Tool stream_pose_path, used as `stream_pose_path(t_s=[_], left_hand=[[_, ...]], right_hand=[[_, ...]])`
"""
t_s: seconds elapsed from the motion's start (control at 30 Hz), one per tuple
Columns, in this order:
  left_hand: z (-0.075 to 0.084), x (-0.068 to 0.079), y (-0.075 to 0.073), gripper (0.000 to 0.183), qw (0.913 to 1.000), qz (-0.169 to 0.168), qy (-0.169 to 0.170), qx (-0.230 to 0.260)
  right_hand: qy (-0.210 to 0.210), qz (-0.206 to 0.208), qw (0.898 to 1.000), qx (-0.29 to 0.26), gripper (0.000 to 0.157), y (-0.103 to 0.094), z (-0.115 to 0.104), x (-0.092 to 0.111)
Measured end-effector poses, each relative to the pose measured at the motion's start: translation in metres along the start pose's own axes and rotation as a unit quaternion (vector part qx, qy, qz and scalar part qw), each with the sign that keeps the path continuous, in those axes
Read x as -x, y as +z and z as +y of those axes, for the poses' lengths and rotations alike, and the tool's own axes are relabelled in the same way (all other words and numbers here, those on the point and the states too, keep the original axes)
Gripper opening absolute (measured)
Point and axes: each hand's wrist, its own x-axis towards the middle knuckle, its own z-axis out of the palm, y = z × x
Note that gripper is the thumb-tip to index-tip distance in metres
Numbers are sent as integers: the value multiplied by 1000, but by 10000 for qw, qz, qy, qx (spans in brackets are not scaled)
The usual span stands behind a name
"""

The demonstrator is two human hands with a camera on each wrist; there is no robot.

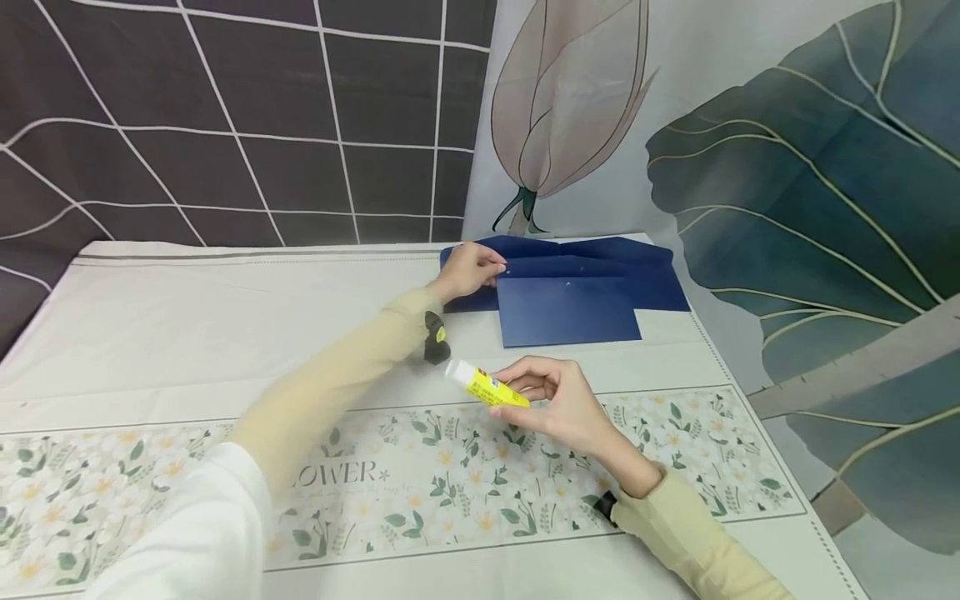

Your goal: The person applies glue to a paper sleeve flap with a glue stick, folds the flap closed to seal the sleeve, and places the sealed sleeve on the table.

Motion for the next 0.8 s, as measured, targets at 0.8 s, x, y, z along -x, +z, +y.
stream_pose_path(t_s=[0.8], left_hand=[[-38,108,-90,22,9994,236,-225,58]], right_hand=[[-163,48,9998,-105,30,-1,-4,6]])
